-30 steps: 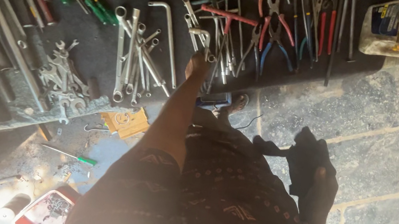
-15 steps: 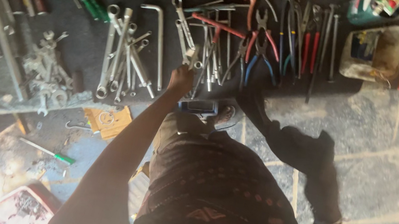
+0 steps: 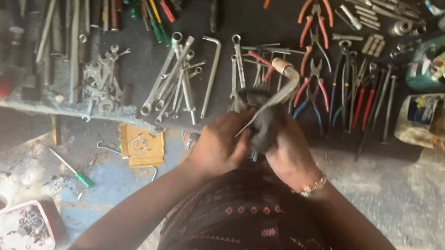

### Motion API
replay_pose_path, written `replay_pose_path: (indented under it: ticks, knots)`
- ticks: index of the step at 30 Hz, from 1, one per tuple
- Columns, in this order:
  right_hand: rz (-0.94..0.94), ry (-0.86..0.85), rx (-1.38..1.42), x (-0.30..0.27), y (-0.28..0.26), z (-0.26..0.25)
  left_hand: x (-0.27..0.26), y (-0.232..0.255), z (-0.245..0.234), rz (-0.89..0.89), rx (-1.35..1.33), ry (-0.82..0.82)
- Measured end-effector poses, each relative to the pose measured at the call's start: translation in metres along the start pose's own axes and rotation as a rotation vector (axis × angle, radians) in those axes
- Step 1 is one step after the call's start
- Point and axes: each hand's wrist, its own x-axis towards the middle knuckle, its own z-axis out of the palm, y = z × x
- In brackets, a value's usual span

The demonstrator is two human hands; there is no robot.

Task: The person picks up various wrenches from a cluttered workbench one by one and wipes them with a dark cloth. They handle each tool individually, wiping it down before placing it back on the bench.

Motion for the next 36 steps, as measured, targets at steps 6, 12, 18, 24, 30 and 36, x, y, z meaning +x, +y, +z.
replay_pose_path:
  ticks: [6, 12, 18, 24, 30, 36]
  knots:
    - [-0.028, 0.192, 0.169, 0.025, -0.028, 0.033, -0.025, 0.005, 0.007, 0.190, 0.251, 0.055]
    - [-0.102, -0.198, 0.339, 0.030, -0.013, 0.037, -0.014, -0.002, 0.004, 0.111, -0.015, 0.428]
    - [-0.826, -0.191, -0.654, 0.014, 0.009, 0.048, 0.027, 0.012, 0.006, 0.111, -0.256, 0.511]
    - [-0.777, 0.062, -0.375, 0.020, 0.026, 0.048, 0.043, 0.015, 0.031, -0.409, -1.223, 0.036]
    - [-1.047, 0.202, -1.081, 0.027, -0.003, 0.037, 0.021, 0.007, 0.040, -0.913, -1.439, -0.176]
    - [-0.952, 0.449, -1.391, 0.007, -0.017, 0.048, 0.006, 0.023, -0.035, -0.044, -0.250, -0.005]
